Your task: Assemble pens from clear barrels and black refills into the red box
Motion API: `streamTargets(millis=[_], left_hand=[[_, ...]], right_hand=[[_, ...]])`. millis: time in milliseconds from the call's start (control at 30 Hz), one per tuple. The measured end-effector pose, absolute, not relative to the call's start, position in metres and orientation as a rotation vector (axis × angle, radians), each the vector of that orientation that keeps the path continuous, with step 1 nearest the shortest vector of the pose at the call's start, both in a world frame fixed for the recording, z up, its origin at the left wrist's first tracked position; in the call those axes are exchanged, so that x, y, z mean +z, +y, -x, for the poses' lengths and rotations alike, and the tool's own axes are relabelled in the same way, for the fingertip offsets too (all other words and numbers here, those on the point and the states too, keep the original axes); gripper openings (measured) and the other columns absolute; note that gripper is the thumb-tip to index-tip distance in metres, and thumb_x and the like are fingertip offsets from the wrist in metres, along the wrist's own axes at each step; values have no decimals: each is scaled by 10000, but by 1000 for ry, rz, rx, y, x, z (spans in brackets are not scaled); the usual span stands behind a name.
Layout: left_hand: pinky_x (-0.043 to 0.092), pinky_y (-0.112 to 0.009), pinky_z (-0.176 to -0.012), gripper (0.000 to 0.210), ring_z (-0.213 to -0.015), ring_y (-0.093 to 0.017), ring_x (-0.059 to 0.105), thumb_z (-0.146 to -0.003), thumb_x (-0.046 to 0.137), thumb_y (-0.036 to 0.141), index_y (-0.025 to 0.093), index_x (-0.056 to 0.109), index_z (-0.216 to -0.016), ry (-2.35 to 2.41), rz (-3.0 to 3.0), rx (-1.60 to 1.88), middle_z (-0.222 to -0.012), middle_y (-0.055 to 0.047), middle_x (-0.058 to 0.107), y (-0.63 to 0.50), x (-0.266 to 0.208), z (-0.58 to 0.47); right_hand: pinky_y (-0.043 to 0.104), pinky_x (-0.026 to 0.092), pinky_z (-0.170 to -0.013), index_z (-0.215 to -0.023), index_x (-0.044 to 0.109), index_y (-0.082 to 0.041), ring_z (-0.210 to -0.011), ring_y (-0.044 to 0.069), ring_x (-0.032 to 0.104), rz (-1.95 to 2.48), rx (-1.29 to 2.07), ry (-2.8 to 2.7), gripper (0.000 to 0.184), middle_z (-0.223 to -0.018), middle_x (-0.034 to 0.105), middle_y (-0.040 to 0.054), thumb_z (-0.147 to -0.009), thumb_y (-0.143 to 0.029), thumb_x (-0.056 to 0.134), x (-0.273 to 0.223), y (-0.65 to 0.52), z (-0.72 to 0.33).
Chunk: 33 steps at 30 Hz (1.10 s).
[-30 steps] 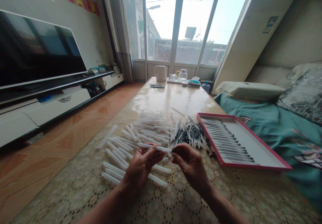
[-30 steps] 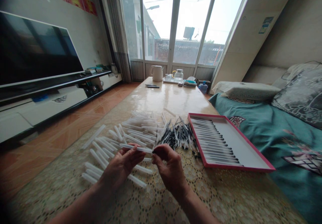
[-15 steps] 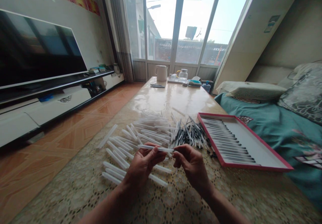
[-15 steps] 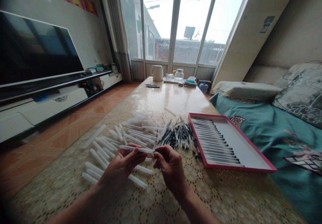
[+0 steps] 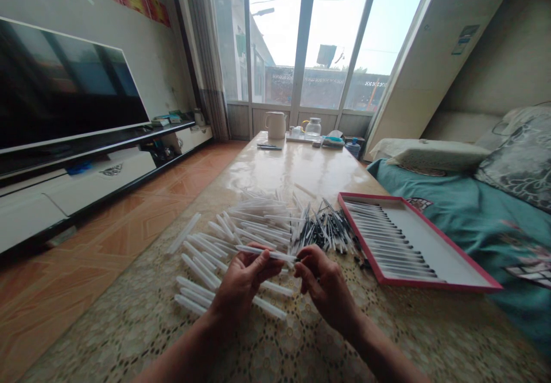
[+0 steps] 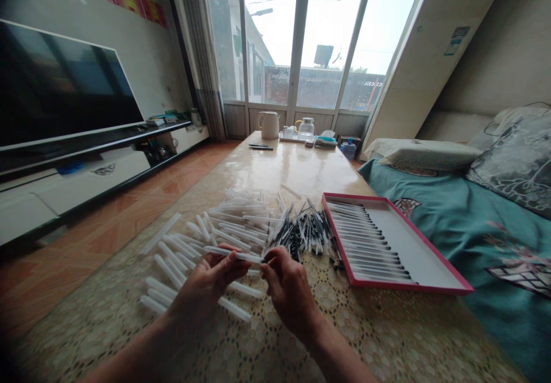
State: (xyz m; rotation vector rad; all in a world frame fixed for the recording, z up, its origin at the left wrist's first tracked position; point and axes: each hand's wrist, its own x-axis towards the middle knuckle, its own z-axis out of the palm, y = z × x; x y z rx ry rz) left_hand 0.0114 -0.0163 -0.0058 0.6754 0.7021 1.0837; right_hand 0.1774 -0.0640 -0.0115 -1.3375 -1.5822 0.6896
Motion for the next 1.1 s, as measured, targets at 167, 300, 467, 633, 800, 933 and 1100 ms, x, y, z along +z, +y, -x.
streamTargets(millis=[167, 300, 467, 633, 800, 933, 1100], left_hand=[[556, -269, -634, 199, -672, -207, 700, -640, 775, 189, 130, 629, -763, 674, -755, 1027, -685, -72, 721, -15, -9, -11], [553, -259, -637, 199, -675, -198, 701, -650, 768, 183, 131, 628, -782, 686, -731, 1041, -686, -68, 720, -15, -10, -11], [550, -254, -635, 182, -666, -190, 698, -665, 757, 179, 133, 625, -782, 691, -739, 1038, -673, -65, 719, -16, -9, -10], [549, -263, -642, 189, -665, -187, 693, -663, 760, 194, 134, 620, -775, 700, -759, 1032, -676, -62, 716, -15, -8, -10], [544, -245, -650, 195, -671, -166, 692, -677, 755, 212, 143, 612, -790, 672, -755, 1036, -682, -39, 718, -13, -13, -9], [546, -255, -651, 197, -683, -172, 694, -687, 749, 224, 143, 603, -792, 645, -777, 995, -697, -40, 723, -12, -16, -9], [544, -238, -652, 224, -677, -160, 694, -673, 762, 230, 142, 602, -802, 656, -751, 1025, -692, -31, 722, -12, -14, -9]], right_hand=[[189, 355, -458, -674, 443, -206, -430, 97, 488, 1384, 647, -1652, 342, -511, 510, -32, -949, -377, 334, -16, -64, -180], [185, 351, -479, -809, 489, -202, -474, 105, 514, 1404, 597, -1695, 220, -573, 561, -27, -933, -353, 387, -13, -65, -182], [184, 341, -485, -772, 467, -208, -470, 100, 496, 1420, 600, -1748, 232, -585, 549, -29, -941, -329, 365, -12, -65, -182], [189, 332, -488, -773, 475, -204, -468, 104, 498, 1437, 604, -1755, 280, -568, 554, -26, -955, -360, 330, -13, -65, -183], [197, 346, -530, -879, 472, -202, -525, 116, 527, 1432, 546, -1803, 146, -617, 584, -24, -933, -307, 386, -12, -65, -183], [191, 313, -487, -701, 452, -203, -464, 98, 486, 1431, 612, -1788, 331, -551, 542, -29, -963, -341, 303, -14, -65, -183], [202, 337, -528, -890, 458, -201, -521, 115, 523, 1439, 571, -1803, 177, -615, 578, -29, -945, -338, 361, -14, -66, -184]])
